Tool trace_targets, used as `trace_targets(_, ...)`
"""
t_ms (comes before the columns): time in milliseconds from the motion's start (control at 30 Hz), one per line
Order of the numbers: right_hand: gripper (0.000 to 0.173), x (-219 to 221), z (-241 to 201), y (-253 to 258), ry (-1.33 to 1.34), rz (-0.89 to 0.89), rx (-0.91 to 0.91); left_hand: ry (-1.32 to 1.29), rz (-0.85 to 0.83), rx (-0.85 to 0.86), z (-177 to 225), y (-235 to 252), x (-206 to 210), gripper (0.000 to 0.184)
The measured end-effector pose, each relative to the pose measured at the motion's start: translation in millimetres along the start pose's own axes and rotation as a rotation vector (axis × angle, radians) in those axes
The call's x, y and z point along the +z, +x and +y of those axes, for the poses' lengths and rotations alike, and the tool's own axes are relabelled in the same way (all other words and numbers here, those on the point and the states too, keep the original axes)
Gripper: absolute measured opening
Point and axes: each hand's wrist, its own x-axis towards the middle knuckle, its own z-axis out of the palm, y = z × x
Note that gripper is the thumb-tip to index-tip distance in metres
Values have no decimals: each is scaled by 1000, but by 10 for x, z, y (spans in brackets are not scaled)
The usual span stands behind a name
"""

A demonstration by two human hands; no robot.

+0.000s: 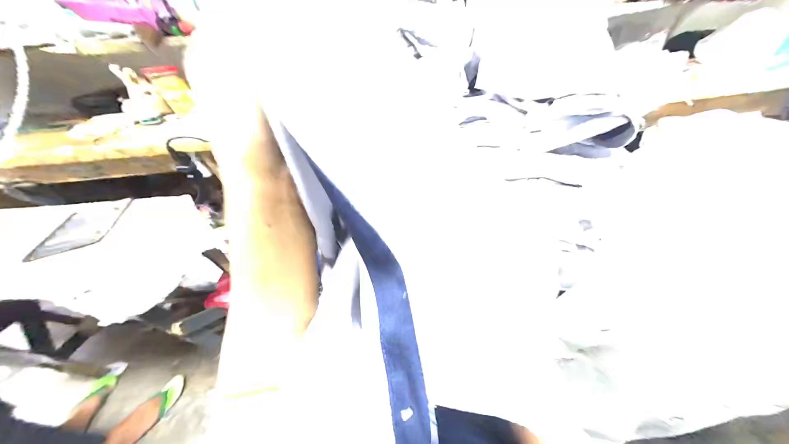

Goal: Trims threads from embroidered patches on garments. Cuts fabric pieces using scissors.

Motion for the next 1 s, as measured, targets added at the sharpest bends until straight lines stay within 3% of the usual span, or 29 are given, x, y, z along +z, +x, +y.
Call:
trace_targets(33,18,-76,200,-19,-27,-35,35,-6,184,-340,436,-357,273,22)
trace_targets(67,21,-165,404,-24,-81,-29,113,188,332,-746,804,-542,528,19)
trace_targets(100,22,-282,608,-18,-149,-9,219,340,364,-995,885,-795,587,20)
trace_targets(200,22,-598,1058,-65,-315,48,489,480,302,-1348,554,-1863,197,32)
trace_targets(267,19,-696,1195,-147,-432,13,526,473,255,-1489,460,-2442,4,36)
trace_targets(400,22,-659,1413,-272,-622,-92,473,472,231,-1490,649,-3036,-62,39)
trace_targets(500,15,-554,1513,-317,-516,-128,475,637,200,-1304,825,-3241,-39,51)
trace_targets(600,5,-440,1474,-238,-455,-137,366,769,234,-1128,1028,-3265,85,35)
trace_targets(667,3,-372,1336,-89,-439,-220,251,590,199,-1220,1109,-3147,229,21)
trace_targets(767,11,-290,1096,132,-457,-528,-2,257,34,-1506,1074,-2944,381,44)
trace_targets(867,18,-163,982,247,-339,-812,-121,152,137,-1565,940,-2817,469,45)
trace_targets(933,17,-151,961,319,-281,-802,-100,35,289,-1588,837,-2782,451,40)
trace_targets(1000,10,-233,934,477,-291,-639,-17,-25,349,-1585,768,-2800,409,44)
